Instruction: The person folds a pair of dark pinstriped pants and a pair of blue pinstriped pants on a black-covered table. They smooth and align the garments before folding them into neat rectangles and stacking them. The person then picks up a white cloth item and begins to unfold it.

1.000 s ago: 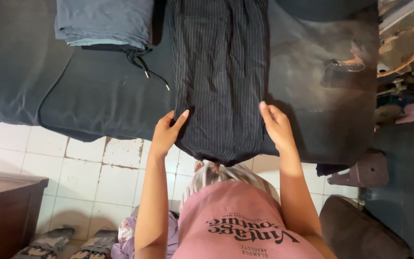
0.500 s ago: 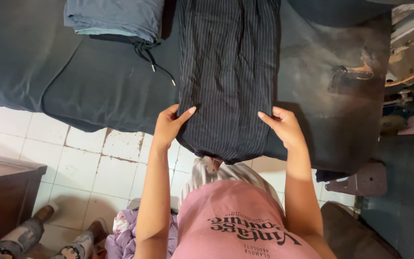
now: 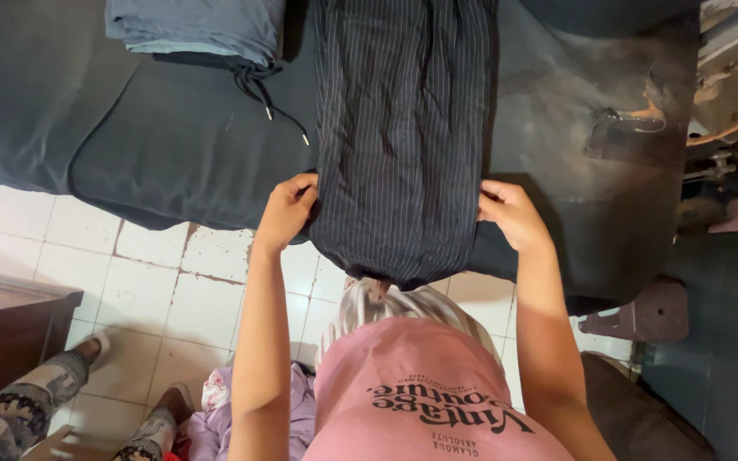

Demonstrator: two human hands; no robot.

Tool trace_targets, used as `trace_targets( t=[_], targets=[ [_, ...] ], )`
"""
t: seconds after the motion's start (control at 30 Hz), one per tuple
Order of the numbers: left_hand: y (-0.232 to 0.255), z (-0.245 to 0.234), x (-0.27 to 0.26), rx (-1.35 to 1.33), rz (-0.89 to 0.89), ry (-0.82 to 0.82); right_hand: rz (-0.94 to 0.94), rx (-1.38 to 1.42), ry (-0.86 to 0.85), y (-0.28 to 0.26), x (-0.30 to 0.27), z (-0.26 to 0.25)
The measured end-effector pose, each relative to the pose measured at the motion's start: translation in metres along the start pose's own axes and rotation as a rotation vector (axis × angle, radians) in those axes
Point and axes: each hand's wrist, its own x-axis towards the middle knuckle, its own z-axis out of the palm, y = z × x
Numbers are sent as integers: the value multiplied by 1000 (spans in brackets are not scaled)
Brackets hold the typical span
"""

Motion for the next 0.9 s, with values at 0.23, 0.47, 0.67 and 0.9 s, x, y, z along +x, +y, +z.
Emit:
trace_targets(
  t=[0.23,0.47,0.67,0.9],
  targets=[
    [3,12,17,187,163,260,-51,-130,323,-5,18,22],
    [7,8,12,166,84,350,-111,-195,353,-7,9,16],
    [19,4,8,108,-15,252,-83,-185,324,0,12,13],
    [22,30,-1,241,91,419,-8,-172,362,-3,-1,21]
  ],
)
